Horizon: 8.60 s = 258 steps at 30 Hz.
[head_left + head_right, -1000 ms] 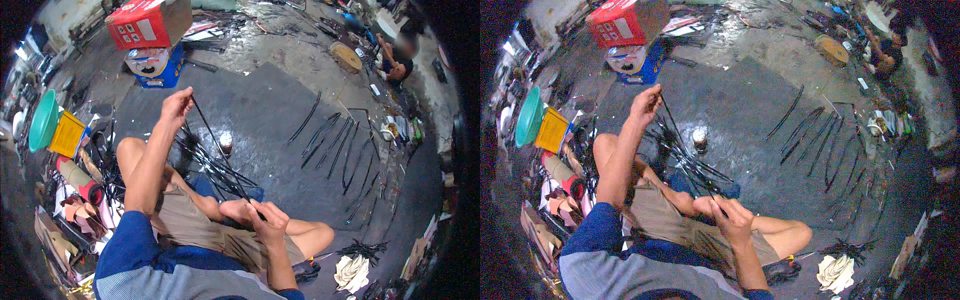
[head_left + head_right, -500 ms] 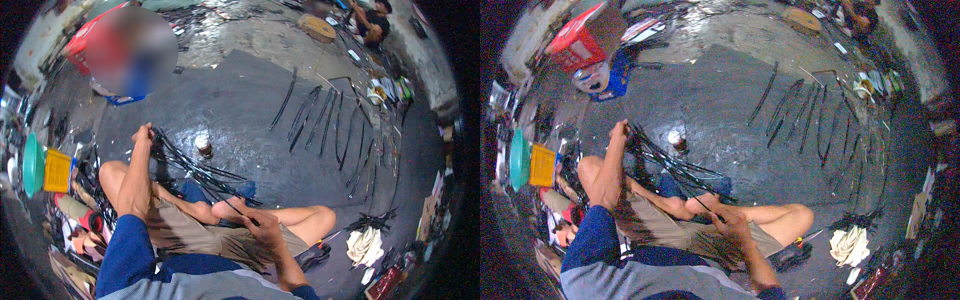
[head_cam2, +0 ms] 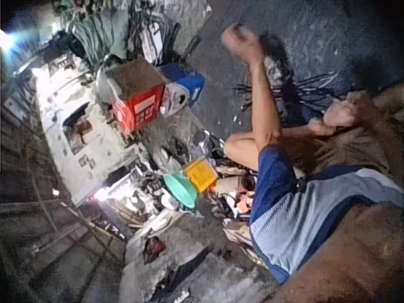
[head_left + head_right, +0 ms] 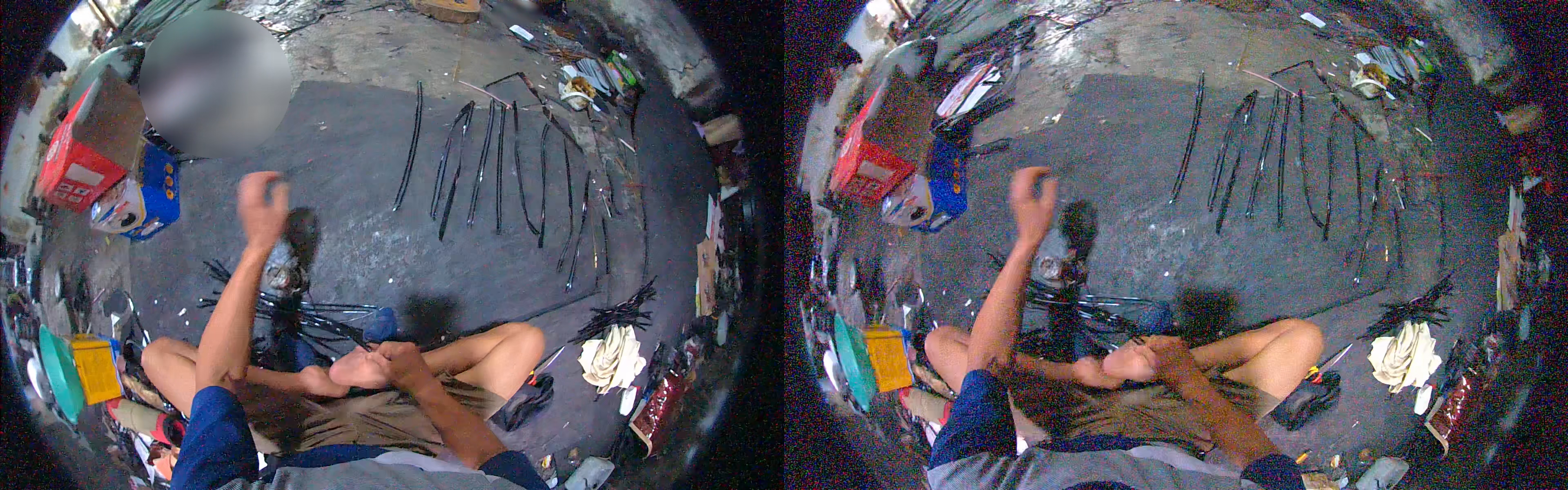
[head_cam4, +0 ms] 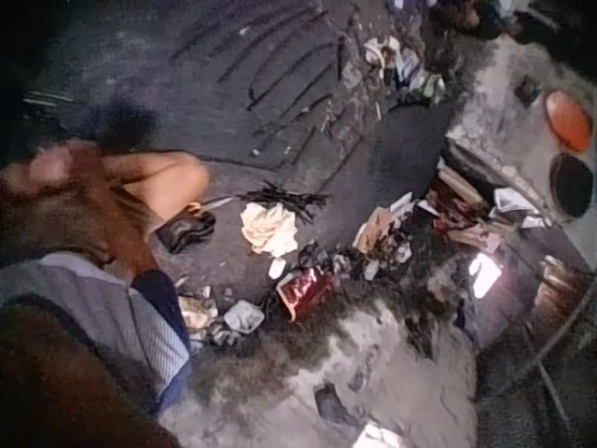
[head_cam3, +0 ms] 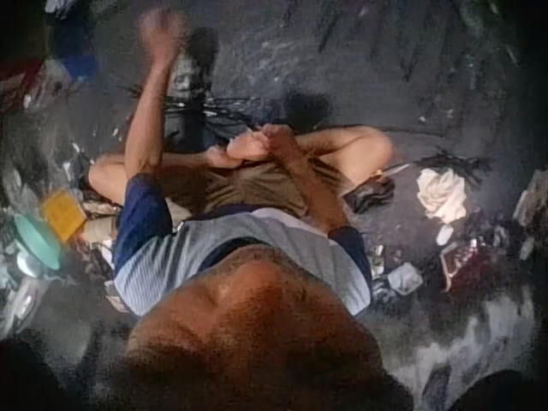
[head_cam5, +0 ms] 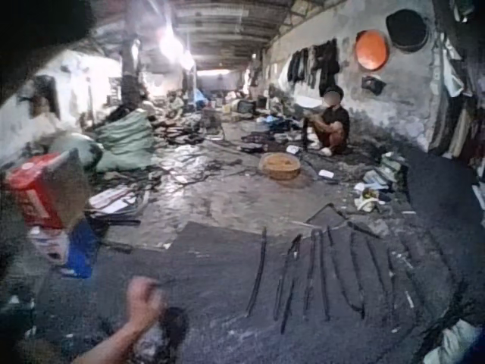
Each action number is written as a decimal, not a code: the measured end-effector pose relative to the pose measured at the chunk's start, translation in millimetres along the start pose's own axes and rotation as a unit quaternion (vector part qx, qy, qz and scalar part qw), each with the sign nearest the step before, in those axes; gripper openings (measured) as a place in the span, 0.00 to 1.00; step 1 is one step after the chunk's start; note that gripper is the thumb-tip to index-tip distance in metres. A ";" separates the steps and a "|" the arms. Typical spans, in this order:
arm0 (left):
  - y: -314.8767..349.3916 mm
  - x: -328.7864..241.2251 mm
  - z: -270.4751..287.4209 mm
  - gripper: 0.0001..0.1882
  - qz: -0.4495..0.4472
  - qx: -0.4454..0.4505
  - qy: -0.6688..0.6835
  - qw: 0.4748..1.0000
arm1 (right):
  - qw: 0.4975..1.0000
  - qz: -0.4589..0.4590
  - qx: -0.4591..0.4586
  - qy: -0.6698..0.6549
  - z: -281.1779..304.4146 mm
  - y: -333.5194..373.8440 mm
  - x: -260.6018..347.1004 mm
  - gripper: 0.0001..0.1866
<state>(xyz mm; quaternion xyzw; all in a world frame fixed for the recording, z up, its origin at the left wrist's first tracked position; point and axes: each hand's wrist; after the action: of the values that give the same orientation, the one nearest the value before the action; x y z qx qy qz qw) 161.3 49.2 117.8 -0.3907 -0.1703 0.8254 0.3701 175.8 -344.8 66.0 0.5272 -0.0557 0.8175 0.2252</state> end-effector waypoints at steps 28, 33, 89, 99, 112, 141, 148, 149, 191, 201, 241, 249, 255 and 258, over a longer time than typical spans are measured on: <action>98.0 -187.0 -24.4 0.10 0.172 0.277 0.324 0.888 | 0.949 0.059 -0.299 0.078 94.8 -44.2 71.4 0.26; 117.7 -206.7 36.2 0.08 0.336 0.224 0.481 0.778 | 0.963 0.110 -0.247 -0.014 91.1 -47.6 101.6 0.22; 81.0 112.7 156.1 0.09 0.585 -0.221 0.410 0.663 | 0.984 0.157 -0.001 0.089 75.9 40.5 122.5 0.08; 195.4 218.0 129.8 0.10 0.679 -0.104 0.105 0.719 | 0.980 0.092 0.114 0.135 78.7 55.2 48.1 0.16; 140.7 137.6 149.0 0.46 0.530 -0.085 -0.265 0.801 | 0.937 -0.125 -0.233 0.229 133.7 -164.9 -89.6 0.23; 158.9 -238.7 74.3 0.14 0.242 0.192 0.481 0.820 | 0.955 0.119 -0.148 -0.227 121.9 -7.9 113.3 0.32; 153.0 -190.9 115.8 0.09 0.396 0.109 0.524 0.746 | 0.981 0.156 -0.116 -0.023 78.9 -39.9 170.9 0.18; 152.8 -187.0 118.5 0.09 0.397 0.100 0.521 0.749 | 0.977 0.176 -0.122 -0.010 74.7 -42.4 170.5 0.17; 64.6 -43.1 236.3 0.05 0.391 -0.066 0.550 0.735 | 0.929 0.342 -0.111 0.086 29.3 -14.6 211.8 0.09; 78.3 163.5 192.9 0.12 0.567 -0.081 0.464 0.675 | 0.976 0.202 -0.048 0.063 51.6 33.0 145.8 0.06; 134.0 -178.3 88.4 0.20 0.225 0.231 0.342 0.883 | 0.951 0.163 -0.244 -0.097 132.5 -125.1 79.1 0.08; 133.4 -181.4 119.8 0.10 0.255 0.167 0.416 0.857 | 0.977 0.089 -0.046 -0.187 71.6 -50.0 138.5 0.08; 142.5 -173.9 149.4 0.04 0.332 0.110 0.431 0.832 | 0.976 0.192 -0.103 0.015 55.0 -40.6 184.8 0.13; 142.2 -168.6 155.7 0.03 0.347 0.109 0.457 0.812 | 0.957 0.257 -0.125 0.056 51.6 -40.4 189.6 0.14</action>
<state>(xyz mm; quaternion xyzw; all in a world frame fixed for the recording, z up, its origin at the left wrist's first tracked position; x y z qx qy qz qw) 44.1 -170.0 223.3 -0.7131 0.2563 0.6385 0.1347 171.2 -267.0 250.8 0.4162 -0.2784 0.8624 0.0744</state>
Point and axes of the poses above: each hand's wrist, its own y-axis away from the middle knuckle, its own z-axis out of the back of the hand, x = y × z, and after that the axes turned 4 degrees about -y, right-handed
